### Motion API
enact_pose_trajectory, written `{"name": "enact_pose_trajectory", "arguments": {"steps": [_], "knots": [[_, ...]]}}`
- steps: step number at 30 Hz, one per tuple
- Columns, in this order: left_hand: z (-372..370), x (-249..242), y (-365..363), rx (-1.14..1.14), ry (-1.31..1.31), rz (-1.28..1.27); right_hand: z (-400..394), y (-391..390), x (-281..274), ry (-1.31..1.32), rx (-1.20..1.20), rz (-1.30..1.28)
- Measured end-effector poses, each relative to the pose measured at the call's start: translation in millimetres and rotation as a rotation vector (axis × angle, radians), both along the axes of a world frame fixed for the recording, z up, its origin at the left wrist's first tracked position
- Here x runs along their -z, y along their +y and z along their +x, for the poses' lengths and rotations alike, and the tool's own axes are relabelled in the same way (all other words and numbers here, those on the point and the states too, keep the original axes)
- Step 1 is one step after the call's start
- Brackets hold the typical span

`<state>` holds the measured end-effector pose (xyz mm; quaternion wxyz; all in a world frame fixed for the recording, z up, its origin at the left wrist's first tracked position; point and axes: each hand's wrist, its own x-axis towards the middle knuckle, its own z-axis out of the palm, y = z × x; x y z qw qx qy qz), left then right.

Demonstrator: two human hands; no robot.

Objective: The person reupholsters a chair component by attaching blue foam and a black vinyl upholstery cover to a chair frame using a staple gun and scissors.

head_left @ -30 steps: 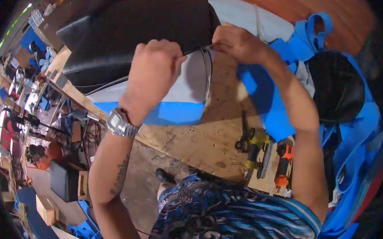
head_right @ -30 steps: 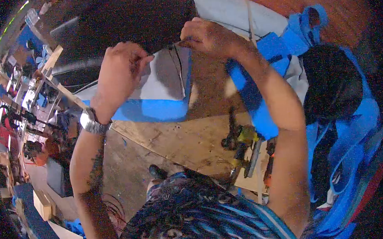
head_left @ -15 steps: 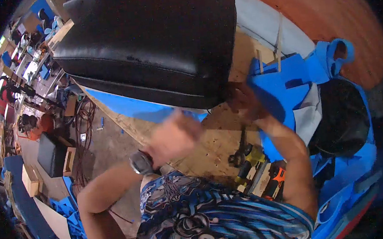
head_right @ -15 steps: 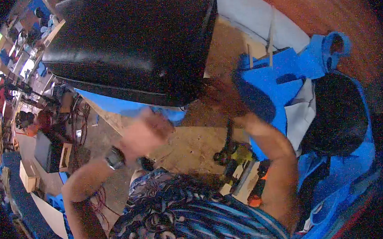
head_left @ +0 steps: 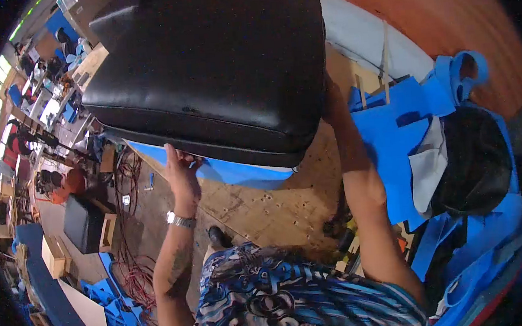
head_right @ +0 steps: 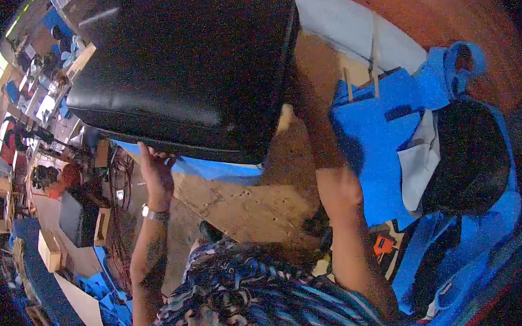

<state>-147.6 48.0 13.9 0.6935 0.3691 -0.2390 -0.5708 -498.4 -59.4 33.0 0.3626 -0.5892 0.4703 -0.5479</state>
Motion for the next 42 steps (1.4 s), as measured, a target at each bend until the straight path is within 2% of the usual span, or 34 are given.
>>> {"name": "enact_pose_trajectory", "arguments": {"steps": [1,3,4,6,7,9,12,14,15,16,19,22,23,26,28,29,30,31,32,33,34,36,37,39,40,42], "knots": [[-4,-1,0,-0.065,-0.030,0.001,-8,-11,-3,0.432,0.127,-0.100],[-18,-1,4,-0.182,-0.099,0.018,-10,-18,7,0.608,0.215,-0.117],[-22,-4,7,-0.187,-0.065,0.002,-7,-14,13,0.358,0.174,-0.047],[-30,-14,17,-0.105,-0.089,-0.034,-3,-9,23,0.226,0.236,0.011],[-34,-21,23,-0.063,-0.101,-0.056,3,-11,25,0.334,0.337,0.000],[-37,-26,27,0.041,-0.046,-0.038,12,-1,19,0.318,0.437,0.008],[-17,-17,17,0.138,0.001,-0.089,46,31,-2,-0.091,0.393,0.051],[5,-24,6,0.093,0.121,-0.108,98,87,-45,-0.402,0.317,0.075],[16,-25,5,0.078,0.180,-0.102,110,98,-29,-0.749,0.212,0.065],[44,-22,-3,0.201,0.166,-0.175,122,107,-16,-1.089,0.094,0.039],[136,2,-61,0.327,0.133,-0.118,211,171,-15,-0.212,0.498,0.004],[224,-1,-108,0.304,-0.064,-0.038,284,176,0,-0.374,0.105,0.420],[251,-4,-125,0.287,-0.133,-0.025,295,173,1,-0.348,-0.168,0.319],[318,-19,-184,0.197,-0.397,0.016,302,173,-12,-0.156,-0.308,0.150],[330,-33,-193,-0.002,-0.638,0.002,265,192,4,-0.430,-0.389,0.254],[329,-39,-183,-0.170,-0.770,-0.040,222,209,-2,-0.308,-0.329,0.320],[314,-45,-156,-0.334,-0.859,-0.130,186,234,-35,-0.285,-0.096,0.450],[290,-49,-117,-0.452,-0.895,-0.212,152,250,-32,-0.498,0.109,0.303],[252,-46,-72,-0.500,-0.917,-0.285,128,249,-37,-0.572,0.224,0.066],[206,-41,-25,-0.423,-0.931,-0.347,113,236,-49,-0.620,0.358,0.054],[156,-33,19,-0.186,-0.969,-0.376,103,223,-59,-0.719,0.291,0.175],[46,-39,80,0.465,-1.169,-0.511,100,187,-46,-0.487,0.348,0.338],[-1,-46,104,0.800,-0.284,-0.196,99,180,-49,-0.461,0.261,0.385],[-34,-56,104,0.773,-0.070,0.024,97,172,-66,-0.411,0.087,0.473],[-41,-58,99,0.718,-0.028,-0.004,94,176,-69,-0.444,-0.027,0.358],[-45,-60,92,0.606,0.048,-0.059,97,174,-81,-0.438,0.031,0.443]]}}
